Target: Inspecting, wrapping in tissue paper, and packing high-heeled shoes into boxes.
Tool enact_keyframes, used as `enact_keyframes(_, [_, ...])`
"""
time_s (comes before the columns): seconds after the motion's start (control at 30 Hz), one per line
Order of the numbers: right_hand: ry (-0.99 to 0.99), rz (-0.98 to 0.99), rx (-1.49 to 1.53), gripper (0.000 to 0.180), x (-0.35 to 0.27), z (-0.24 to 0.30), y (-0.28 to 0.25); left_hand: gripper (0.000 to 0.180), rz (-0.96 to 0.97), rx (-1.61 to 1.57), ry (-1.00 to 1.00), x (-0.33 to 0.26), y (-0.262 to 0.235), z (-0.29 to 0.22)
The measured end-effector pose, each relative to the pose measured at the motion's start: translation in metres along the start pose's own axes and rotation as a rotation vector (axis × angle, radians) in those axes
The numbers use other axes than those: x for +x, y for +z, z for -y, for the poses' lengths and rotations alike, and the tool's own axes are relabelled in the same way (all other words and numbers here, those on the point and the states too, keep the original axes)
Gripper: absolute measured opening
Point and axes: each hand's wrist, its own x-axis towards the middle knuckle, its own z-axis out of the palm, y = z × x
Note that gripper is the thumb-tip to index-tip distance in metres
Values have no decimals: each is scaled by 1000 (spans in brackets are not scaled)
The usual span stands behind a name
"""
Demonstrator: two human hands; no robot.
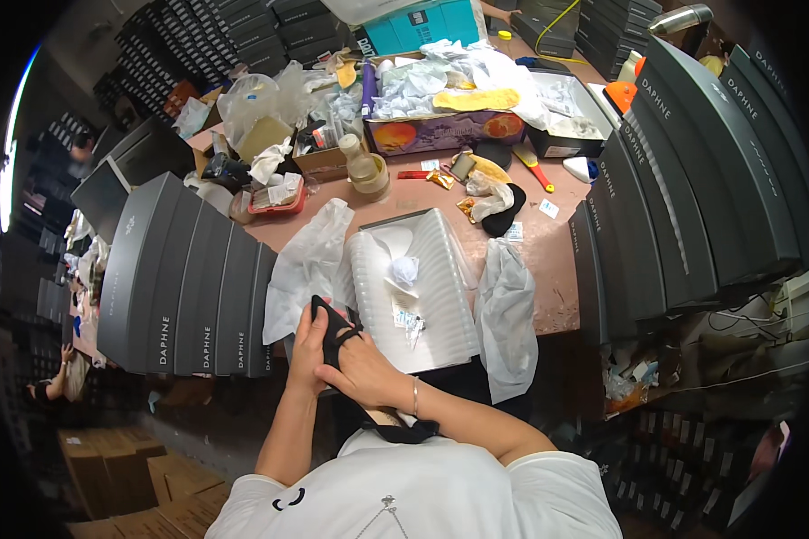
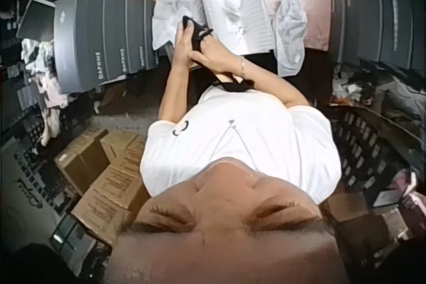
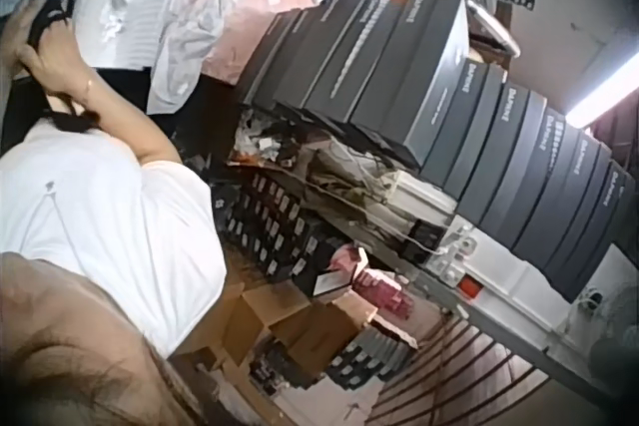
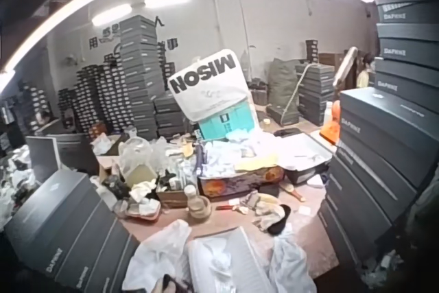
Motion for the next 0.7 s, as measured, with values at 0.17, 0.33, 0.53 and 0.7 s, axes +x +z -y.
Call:
enact_keyframes(0.17, [-220,161,217,67,-40,18,-24,33,121,-65,-23,-3,-13,12])
enact_keyframes(0.33, [120,166,-182,66,-13,4,-19,36,5,-43,-135,11,0,20])
enact_keyframes(0.53, [-192,423,184,60,-33,17,-25,34,183,-102,-117,0,-31,16])
enact_keyframes(0.7, [340,186,242,31,-36,-17,-86,62,287,-315,-116,1,-23,25])
